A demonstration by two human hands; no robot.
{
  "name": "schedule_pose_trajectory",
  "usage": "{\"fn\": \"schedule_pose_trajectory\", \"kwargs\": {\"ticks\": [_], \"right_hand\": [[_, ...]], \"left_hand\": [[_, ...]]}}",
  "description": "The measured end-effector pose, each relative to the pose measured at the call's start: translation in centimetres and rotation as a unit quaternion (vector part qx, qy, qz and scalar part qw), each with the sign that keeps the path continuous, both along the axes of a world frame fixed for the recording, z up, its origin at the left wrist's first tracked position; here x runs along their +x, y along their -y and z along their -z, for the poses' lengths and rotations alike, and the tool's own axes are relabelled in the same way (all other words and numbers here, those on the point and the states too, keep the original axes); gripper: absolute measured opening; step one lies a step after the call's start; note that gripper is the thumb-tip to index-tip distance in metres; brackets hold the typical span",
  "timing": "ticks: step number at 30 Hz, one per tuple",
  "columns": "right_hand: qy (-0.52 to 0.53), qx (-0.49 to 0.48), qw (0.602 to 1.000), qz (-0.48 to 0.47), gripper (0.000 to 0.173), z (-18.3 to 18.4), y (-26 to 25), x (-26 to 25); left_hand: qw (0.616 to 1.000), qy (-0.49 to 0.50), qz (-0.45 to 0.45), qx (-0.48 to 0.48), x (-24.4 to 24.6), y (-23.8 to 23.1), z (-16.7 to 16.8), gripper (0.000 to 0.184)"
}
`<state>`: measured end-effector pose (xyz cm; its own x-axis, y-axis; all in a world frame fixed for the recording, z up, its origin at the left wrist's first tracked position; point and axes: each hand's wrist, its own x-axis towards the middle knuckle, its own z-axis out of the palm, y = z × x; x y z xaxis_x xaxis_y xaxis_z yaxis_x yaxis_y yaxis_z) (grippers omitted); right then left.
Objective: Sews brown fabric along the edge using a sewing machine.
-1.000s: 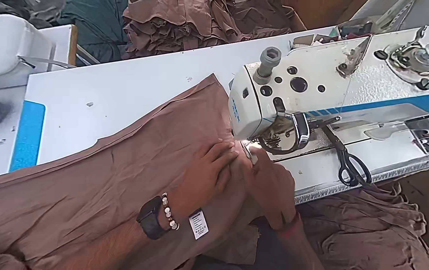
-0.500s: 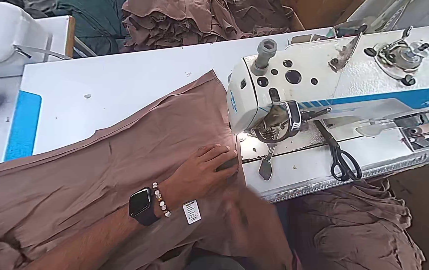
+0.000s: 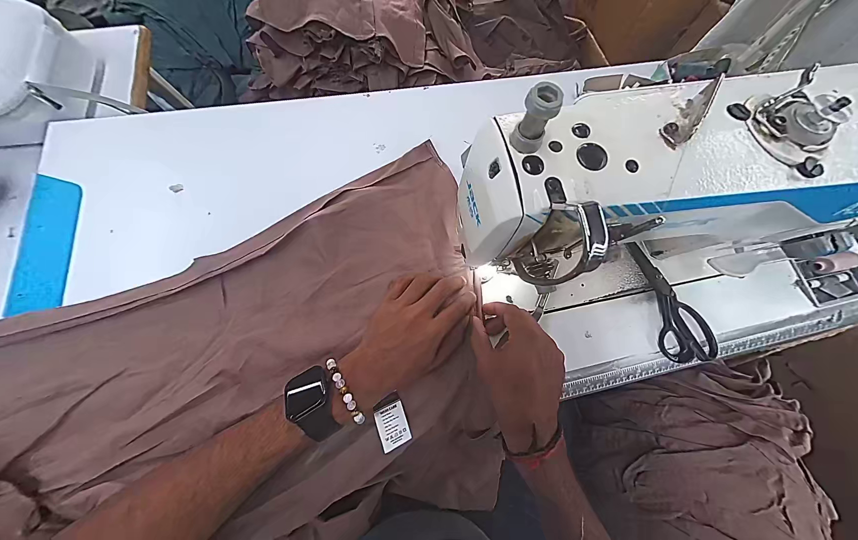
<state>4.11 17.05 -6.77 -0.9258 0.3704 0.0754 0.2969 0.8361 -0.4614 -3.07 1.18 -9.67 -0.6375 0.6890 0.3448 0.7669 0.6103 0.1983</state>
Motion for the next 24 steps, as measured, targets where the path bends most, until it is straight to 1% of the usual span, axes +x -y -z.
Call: {"fn": "schedule_pose_trajectory", "kwargs": {"ticks": [4, 7, 10, 11, 14, 18, 21, 24], "right_hand": [[-0.024, 0.004, 1.0, -0.002, 0.022, 0.2, -0.2, 0.0], [-0.076, 0.036, 0.996, -0.039, 0.027, 1.2, -0.3, 0.4], [-0.109, 0.091, 0.986, -0.093, 0.029, 1.9, -0.3, 1.1], [-0.106, 0.105, 0.983, -0.106, 0.031, 1.9, -0.4, 1.1], [-0.085, 0.14, 0.979, -0.126, 0.031, 1.5, -0.7, 0.9], [-0.057, 0.187, 0.972, -0.134, 0.03, 1.0, -0.5, 0.0], [-0.056, 0.167, 0.97, -0.165, 0.032, 1.0, -1.0, -0.4], [-0.102, 0.099, 0.974, -0.176, 0.031, 0.6, -1.3, 2.3]], "left_hand": [[0.999, 0.007, -0.031, -0.042, -0.3, 0.0, 0.4, 0.045], [0.997, 0.001, -0.051, -0.057, -0.3, -0.1, 0.7, 0.05], [0.999, -0.017, -0.041, -0.022, -0.3, 0.1, 0.6, 0.045], [0.999, -0.018, -0.026, -0.015, -0.4, 0.2, 0.5, 0.041], [1.0, -0.011, -0.002, -0.016, -0.7, 0.3, 0.4, 0.038], [0.999, -0.024, -0.013, -0.018, -1.5, -0.1, 0.3, 0.038], [0.999, -0.037, -0.007, -0.016, -2.2, -0.3, 0.3, 0.036], [0.999, -0.009, 0.045, -0.02, -1.9, 0.1, 0.0, 0.037]]}}
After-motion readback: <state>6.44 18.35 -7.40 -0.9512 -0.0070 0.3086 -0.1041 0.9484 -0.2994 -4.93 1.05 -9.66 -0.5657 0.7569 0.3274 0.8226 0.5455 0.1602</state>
